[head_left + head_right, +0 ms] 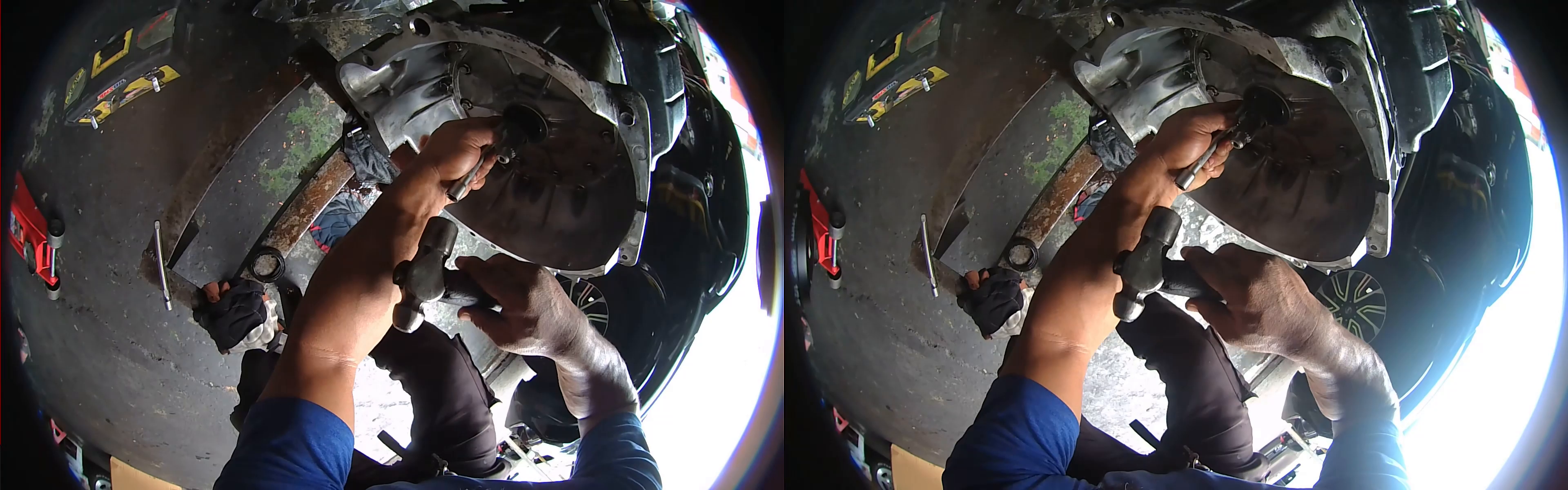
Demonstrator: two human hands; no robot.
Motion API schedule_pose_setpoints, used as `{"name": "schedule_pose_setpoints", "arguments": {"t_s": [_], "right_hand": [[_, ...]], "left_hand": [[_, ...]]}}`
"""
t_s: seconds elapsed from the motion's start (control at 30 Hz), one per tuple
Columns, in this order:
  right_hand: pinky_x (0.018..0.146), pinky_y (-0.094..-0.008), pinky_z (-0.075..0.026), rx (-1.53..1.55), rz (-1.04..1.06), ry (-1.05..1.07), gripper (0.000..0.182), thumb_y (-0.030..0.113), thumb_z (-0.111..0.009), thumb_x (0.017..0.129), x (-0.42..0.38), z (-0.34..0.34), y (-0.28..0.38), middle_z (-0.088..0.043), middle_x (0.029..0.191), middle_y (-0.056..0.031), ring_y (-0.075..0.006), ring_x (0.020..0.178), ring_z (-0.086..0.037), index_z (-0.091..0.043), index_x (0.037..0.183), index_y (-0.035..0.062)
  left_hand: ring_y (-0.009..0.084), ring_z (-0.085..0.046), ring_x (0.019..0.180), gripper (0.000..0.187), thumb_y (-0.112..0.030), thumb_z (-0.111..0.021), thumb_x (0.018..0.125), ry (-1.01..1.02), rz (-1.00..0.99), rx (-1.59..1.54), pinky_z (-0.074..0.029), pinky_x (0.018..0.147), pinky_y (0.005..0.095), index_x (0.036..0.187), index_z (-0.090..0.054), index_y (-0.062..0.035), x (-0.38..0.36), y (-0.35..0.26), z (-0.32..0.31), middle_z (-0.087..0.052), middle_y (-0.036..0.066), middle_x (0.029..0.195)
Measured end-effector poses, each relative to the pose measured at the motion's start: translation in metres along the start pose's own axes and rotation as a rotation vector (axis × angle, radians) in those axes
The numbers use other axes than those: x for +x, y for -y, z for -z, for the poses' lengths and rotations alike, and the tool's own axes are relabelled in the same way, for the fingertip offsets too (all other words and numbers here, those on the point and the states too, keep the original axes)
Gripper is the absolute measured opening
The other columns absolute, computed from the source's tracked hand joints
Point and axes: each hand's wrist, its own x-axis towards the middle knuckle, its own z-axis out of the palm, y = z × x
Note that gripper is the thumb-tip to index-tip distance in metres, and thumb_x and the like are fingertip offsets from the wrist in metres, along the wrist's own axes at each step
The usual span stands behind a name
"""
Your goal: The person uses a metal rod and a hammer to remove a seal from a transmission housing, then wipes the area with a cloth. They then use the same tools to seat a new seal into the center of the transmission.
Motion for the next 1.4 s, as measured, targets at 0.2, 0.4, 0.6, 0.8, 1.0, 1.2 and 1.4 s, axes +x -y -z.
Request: {"name": "schedule_pose_setpoints", "arguments": {"t_s": [0.2, 0.4, 0.6, 0.8, 1.0, 1.2, 1.4], "right_hand": [[0.067, -0.0428, -0.055, -0.054, -0.027, -0.066, 0.049, 0.021, -0.078, 0.083, 0.01, 0.003, -0.014, -0.064, 0.084, -0.0152, -0.0325, 0.077, -0.067, -0.062, 0.124, 0.0014], [0.065, -0.0433, -0.054, -0.031, 0.088, 0.025, 0.048, 0.017, -0.079, 0.08, 0.006, 0.006, 0.008, -0.064, 0.083, -0.0142, -0.033, 0.074, -0.066, -0.062, 0.124, 0.0033], [0.068, -0.0434, -0.056, 0.023, -0.001, -0.049, 0.051, 0.018, -0.08, 0.079, 0.003, -0.006, -0.006, -0.067, 0.088, -0.0152, -0.0339, 0.081, -0.068, -0.062, 0.125, 0.0037], [0.068, -0.0412, -0.058, 0.113, 0.008, -0.007, 0.057, 0.015, -0.084, 0.076, -0.028, -0.019, 0.002, -0.068, 0.09, -0.0149, -0.033, 0.078, -0.071, -0.062, 0.126, -0.0008], [0.074, -0.0386, -0.059, 0.314, -0.252, -0.117, 0.057, 0.012, -0.085, 0.076, -0.077, -0.056, 0.002, -0.07, 0.095, -0.016, -0.0309, 0.087, -0.074, -0.061, 0.126, -0.0006], [0.077, -0.0356, -0.058, 0.806, -0.614, -0.237, 0.048, 0.012, -0.086, 0.078, -0.144, -0.12, 0.007, -0.07, 0.086, -0.0066, -0.0202, 0.081, -0.071, -0.059, 0.116, -0.0008], [0.095, -0.0405, -0.054, 1.388, -0.52, -0.447, 0.062, 0.009, -0.081, 0.081, -0.136, -0.15, 0.019, -0.063, 0.121, -0.0131, -0.0216, 0.108, -0.064, -0.051, 0.134, -0.0035]], "left_hand": [[0.0033, -0.043, 0.042, 0.013, -0.022, -0.063, 0.097, 0.067, -0.007, 0.033, -0.033, 0.042, 0.022, 0.102, -0.068, -0.0114, 0.0, -0.002, 0.003, -0.052, -0.005, 0.062], [0.0042, -0.041, 0.041, 0.014, -0.023, -0.061, 0.097, -0.004, 0.003, -0.04, -0.032, 0.041, 0.0223, 0.1, -0.067, -0.0112, -0.002, -0.003, -0.006, -0.051, -0.005, 0.059], [0.0039, -0.042, 0.044, 0.028, -0.021, -0.06, 0.098, 0.047, 0.01, -0.042, -0.034, 0.043, 0.022, 0.123, -0.067, -0.0113, 0.0, -0.002, 0.002, -0.053, -0.003, 0.065], [0.0116, -0.058, 0.061, 0.053, -0.02, -0.059, 0.095, -0.158, -0.311, 0.927, -0.045, 0.054, 0.0278, 0.146, -0.052, -0.0104, -0.026, 0.019, 0.008, -0.061, 0.007, 0.079], [0.0406, -0.07, 0.081, 0.069, -0.025, -0.063, 0.088, -0.239, -0.284, 1.667, -0.056, 0.079, 0.0473, 0.151, -0.04, -0.0053, -0.031, 0.025, -0.013, -0.071, 0.026, 0.102], [0.0383, -0.069, 0.087, 0.034, -0.02, -0.063, 0.09, -0.359, -0.155, 1.39, -0.054, 0.077, 0.0471, 0.116, -0.06, 0.0024, -0.078, 0.059, -0.023, -0.069, 0.022, 0.094], [0.0148, -0.058, 0.077, 0.034, -0.019, -0.065, 0.093, -0.586, -0.226, 0.897, -0.049, 0.07, 0.0357, 0.117, -0.05, 0.0005, -0.174, 0.155, -0.046, -0.059, 0.006, 0.083]]}}
